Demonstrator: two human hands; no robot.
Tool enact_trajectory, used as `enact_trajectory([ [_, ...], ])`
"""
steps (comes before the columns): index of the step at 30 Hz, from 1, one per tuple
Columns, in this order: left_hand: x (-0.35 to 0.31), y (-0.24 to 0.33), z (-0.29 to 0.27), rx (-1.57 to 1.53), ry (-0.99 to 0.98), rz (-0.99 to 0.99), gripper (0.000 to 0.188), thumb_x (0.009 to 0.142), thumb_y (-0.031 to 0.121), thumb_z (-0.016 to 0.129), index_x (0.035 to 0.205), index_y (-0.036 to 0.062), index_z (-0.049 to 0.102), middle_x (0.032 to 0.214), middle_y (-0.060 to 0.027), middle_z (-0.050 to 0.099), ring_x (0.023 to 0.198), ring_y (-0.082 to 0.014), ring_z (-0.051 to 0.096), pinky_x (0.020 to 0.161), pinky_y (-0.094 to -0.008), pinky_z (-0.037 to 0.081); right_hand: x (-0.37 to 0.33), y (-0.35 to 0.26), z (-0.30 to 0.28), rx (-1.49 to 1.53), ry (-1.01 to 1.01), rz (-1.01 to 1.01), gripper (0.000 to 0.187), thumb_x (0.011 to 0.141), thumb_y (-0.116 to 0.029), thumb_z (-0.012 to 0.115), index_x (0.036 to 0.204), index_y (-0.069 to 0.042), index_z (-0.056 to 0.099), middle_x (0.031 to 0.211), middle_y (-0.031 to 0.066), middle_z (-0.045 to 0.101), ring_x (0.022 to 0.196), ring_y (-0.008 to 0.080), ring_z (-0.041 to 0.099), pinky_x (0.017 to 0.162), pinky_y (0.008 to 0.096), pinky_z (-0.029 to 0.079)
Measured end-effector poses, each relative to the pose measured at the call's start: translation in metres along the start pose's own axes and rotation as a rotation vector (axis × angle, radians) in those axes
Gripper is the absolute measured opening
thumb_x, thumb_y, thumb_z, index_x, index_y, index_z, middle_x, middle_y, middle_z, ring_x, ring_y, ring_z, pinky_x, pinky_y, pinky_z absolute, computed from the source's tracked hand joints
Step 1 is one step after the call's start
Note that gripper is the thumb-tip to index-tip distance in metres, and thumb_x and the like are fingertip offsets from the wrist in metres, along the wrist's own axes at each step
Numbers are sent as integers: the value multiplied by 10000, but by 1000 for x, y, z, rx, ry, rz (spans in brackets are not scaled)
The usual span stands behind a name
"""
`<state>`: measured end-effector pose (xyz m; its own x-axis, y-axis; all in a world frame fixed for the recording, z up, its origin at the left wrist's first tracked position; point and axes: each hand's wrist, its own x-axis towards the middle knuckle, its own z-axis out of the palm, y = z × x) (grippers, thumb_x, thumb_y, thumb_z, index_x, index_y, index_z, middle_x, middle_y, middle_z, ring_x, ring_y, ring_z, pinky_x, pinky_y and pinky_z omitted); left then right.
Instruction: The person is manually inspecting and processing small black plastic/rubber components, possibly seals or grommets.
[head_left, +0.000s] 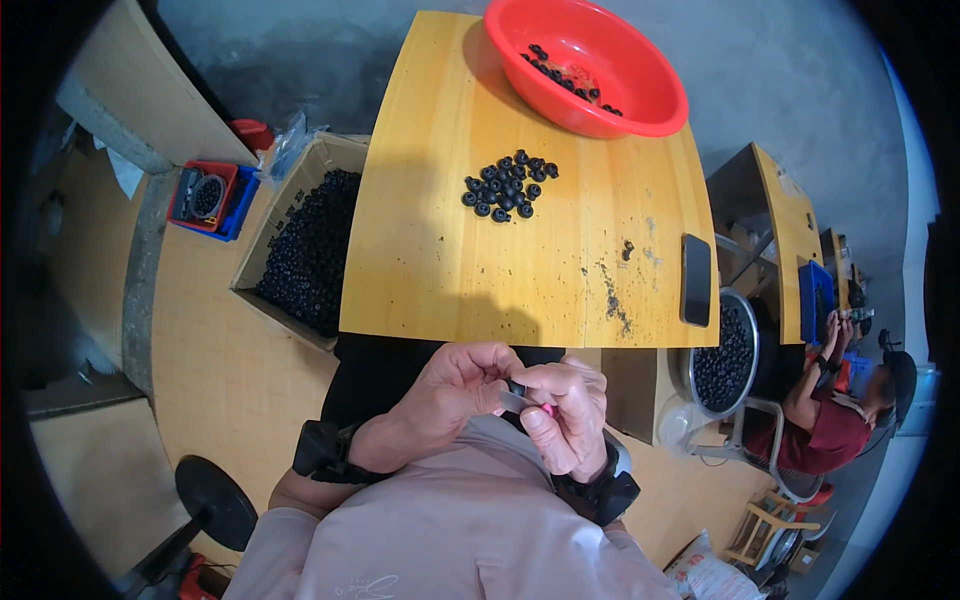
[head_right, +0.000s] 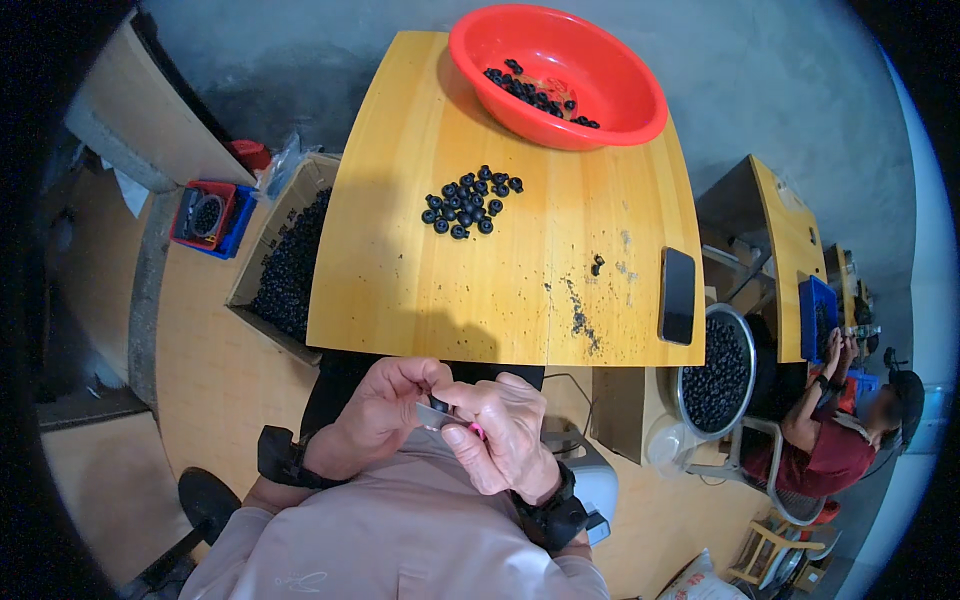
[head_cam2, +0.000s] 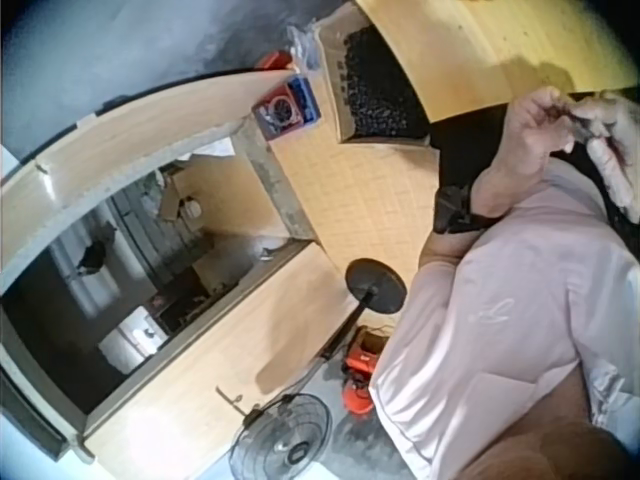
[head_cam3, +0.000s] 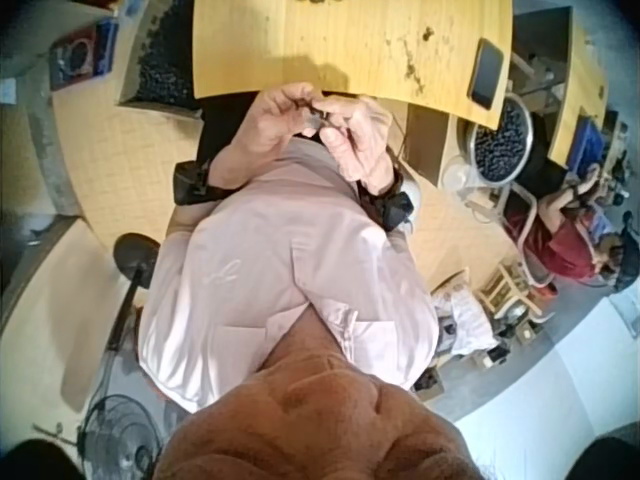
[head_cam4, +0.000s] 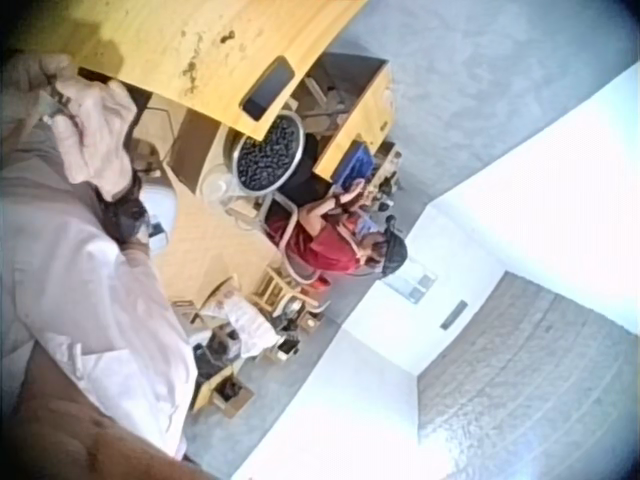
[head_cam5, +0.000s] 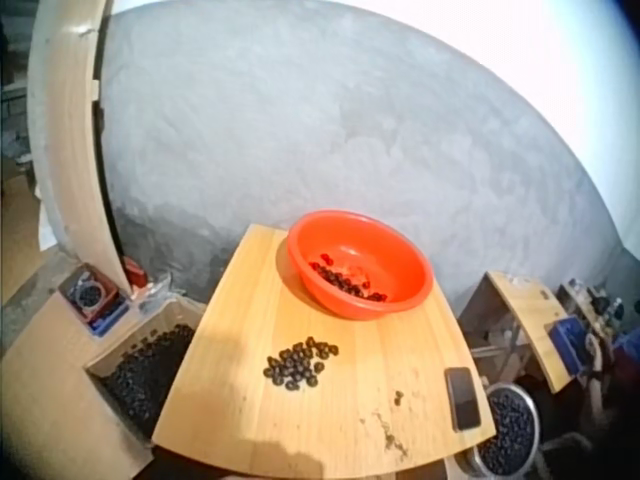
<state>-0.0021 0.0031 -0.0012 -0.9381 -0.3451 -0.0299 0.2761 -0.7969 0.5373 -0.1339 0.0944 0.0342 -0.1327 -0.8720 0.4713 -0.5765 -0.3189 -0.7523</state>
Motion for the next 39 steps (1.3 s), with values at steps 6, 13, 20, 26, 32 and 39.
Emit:
enact_trajectory([
  [6, 0, 1, 2, -2, -22, -12, 173, 812, 116, 615, 923, -9, 569, 848, -25, 579, 783, -64, 530, 709, -189, 419, 0, 0, -3, -11, -9, -18, 224, 744, -152, 586, 929, -30, 554, 546, 7, 474, 436, 167, 442, 462, 289, 293],
  [13, 2, 0, 1, 2, -33, -21, 184, 806, 121, 624, 924, -11, 571, 851, -27, 582, 778, -63, 531, 710, -189, 419, -2, 2, -5, 13, -5, -24, 220, 739, -146, 590, 923, -29, 559, 546, 5, 473, 440, 169, 447, 465, 289, 298],
  [20, 2, 3, 2, 15, -36, -53, 197, 787, 121, 644, 916, -10, 572, 831, -22, 577, 766, -62, 527, 702, -190, 419, -1, -2, -5, 33, -27, 9, 180, 808, -184, 537, 903, -32, 551, 552, 8, 466, 444, 164, 408, 490, 310, 305],
  [26, -11, 21, 22, 218, -131, -91, 87, 772, 53, 600, 794, -16, 551, 722, -3, 490, 660, -48, 439, 615, -172, 342, -9, 58, -5, -83, 249, 473, 175, 845, -125, 479, 964, -14, 546, 572, 79, 539, 484, 155, 481, 515, 300, 415],
  [32, -9, 13, 5, 96, -14, -68, 106, 752, 67, 619, 790, -5, 553, 734, 0, 502, 669, -40, 447, 608, -163, 350, -11, 44, -3, 266, 238, 472, 204, 849, -150, 500, 965, 14, 538, 554, -24, 383, 508, 54, 342, 552, 212, 370],
  [39, -7, 17, -5, 64, -10, -91, 97, 755, 55, 620, 806, -1, 560, 746, 19, 508, 674, -30, 447, 605, -167, 360, 8, 3, -2, 553, 9, 319, 373, 690, -180, 738, 947, 25, 562, 561, -28, 397, 496, 69, 339, 482, 212, 297],
])
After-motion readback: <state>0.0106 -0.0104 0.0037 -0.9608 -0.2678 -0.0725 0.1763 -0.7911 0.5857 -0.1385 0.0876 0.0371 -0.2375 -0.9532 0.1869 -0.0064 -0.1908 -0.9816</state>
